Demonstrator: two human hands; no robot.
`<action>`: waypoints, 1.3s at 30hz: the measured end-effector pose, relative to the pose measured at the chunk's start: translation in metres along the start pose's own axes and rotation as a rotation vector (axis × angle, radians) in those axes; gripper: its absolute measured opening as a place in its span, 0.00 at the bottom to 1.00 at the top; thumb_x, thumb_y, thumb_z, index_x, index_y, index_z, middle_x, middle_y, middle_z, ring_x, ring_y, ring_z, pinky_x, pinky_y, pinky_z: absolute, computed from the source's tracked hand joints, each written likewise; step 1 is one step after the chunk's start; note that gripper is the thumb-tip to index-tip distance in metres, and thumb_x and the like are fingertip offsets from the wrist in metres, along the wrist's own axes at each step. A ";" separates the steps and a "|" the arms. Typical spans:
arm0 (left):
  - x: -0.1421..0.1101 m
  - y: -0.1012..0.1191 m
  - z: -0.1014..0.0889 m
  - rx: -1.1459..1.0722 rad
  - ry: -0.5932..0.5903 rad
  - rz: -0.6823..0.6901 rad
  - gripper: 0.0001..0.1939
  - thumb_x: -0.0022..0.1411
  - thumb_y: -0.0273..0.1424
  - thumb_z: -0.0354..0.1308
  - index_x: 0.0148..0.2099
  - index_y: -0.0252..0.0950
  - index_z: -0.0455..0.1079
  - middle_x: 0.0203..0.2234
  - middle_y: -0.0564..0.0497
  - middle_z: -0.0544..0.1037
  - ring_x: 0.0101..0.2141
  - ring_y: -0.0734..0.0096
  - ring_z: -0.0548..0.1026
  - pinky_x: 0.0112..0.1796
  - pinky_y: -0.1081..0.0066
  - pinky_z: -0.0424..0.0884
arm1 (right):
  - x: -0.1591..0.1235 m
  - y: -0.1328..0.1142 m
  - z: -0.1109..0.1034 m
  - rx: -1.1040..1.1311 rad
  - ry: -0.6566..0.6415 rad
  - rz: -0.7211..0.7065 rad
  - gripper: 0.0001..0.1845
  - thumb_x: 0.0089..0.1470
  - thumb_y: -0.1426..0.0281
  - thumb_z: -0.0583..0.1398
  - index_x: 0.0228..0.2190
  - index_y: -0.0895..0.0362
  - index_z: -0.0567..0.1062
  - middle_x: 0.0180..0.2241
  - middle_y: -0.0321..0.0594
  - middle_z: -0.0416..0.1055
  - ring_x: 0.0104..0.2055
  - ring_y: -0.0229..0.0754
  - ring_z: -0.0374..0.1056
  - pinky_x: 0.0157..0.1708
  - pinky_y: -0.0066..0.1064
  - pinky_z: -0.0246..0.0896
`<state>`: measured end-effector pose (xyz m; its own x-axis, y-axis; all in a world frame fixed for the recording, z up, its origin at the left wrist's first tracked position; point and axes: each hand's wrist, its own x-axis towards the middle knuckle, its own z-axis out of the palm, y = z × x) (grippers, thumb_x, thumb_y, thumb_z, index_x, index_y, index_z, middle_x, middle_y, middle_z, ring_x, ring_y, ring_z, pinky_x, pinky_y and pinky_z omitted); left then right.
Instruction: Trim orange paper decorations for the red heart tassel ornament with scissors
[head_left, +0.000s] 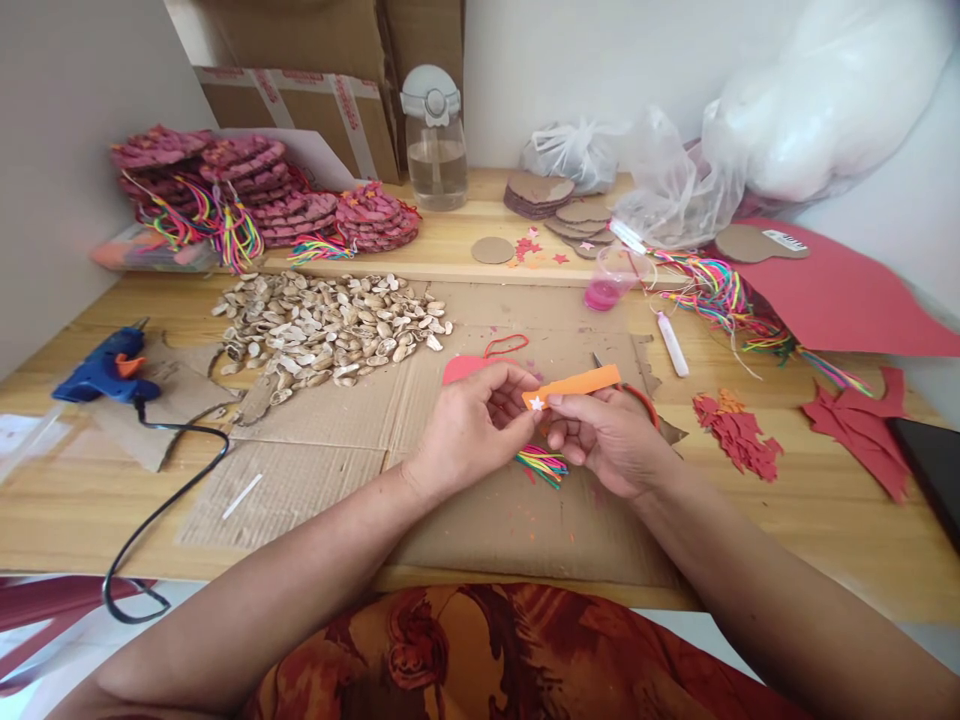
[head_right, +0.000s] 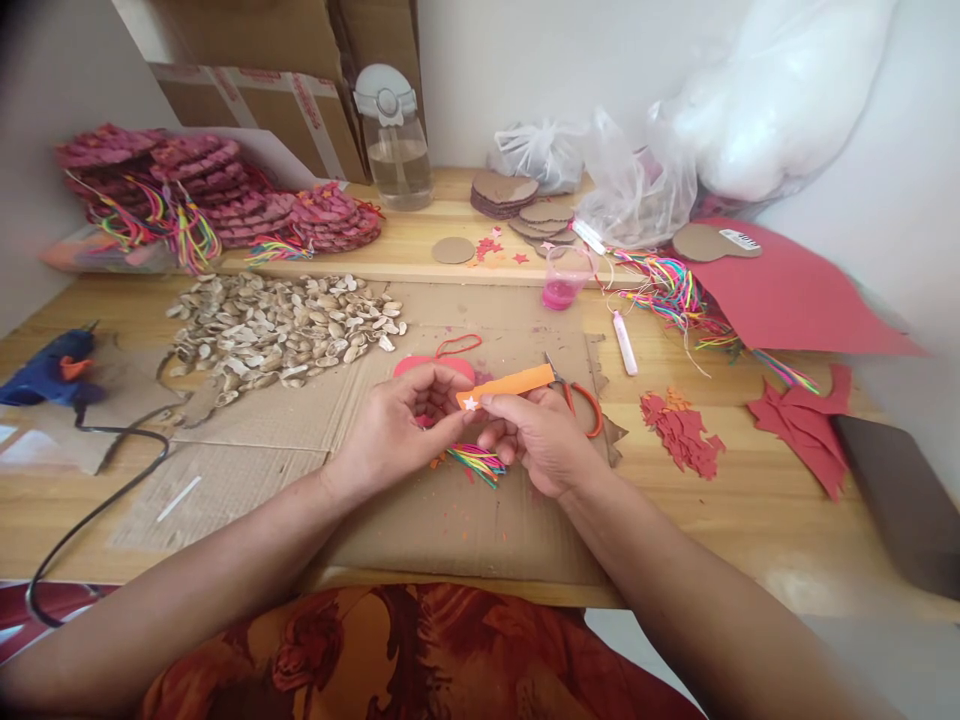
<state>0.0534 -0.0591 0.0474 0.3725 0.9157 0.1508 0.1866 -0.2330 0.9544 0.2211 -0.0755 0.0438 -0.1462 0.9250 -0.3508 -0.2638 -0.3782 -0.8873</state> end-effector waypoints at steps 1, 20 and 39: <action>0.000 0.000 0.000 0.007 0.001 0.001 0.11 0.57 0.29 0.59 0.43 0.33 0.69 0.31 0.49 0.76 0.27 0.77 0.72 0.27 0.76 0.70 | 0.000 0.000 0.001 0.004 0.002 -0.002 0.08 0.45 0.67 0.65 0.26 0.61 0.80 0.22 0.39 0.73 0.18 0.32 0.65 0.12 0.19 0.49; 0.000 -0.002 0.001 0.119 0.094 0.063 0.07 0.58 0.27 0.56 0.41 0.35 0.71 0.32 0.51 0.77 0.27 0.79 0.71 0.26 0.79 0.67 | 0.001 0.003 0.003 0.044 0.019 0.011 0.09 0.44 0.66 0.67 0.27 0.60 0.79 0.25 0.39 0.75 0.18 0.31 0.65 0.11 0.18 0.51; -0.003 0.001 -0.005 0.382 0.090 0.226 0.09 0.57 0.25 0.57 0.42 0.35 0.71 0.38 0.47 0.78 0.35 0.70 0.75 0.35 0.72 0.72 | -0.002 0.000 0.006 -0.040 0.048 -0.017 0.11 0.43 0.64 0.67 0.26 0.60 0.79 0.26 0.41 0.76 0.18 0.31 0.65 0.11 0.19 0.50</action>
<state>0.0483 -0.0601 0.0489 0.3653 0.8487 0.3823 0.4376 -0.5191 0.7342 0.2159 -0.0772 0.0462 -0.0959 0.9322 -0.3490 -0.2274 -0.3619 -0.9041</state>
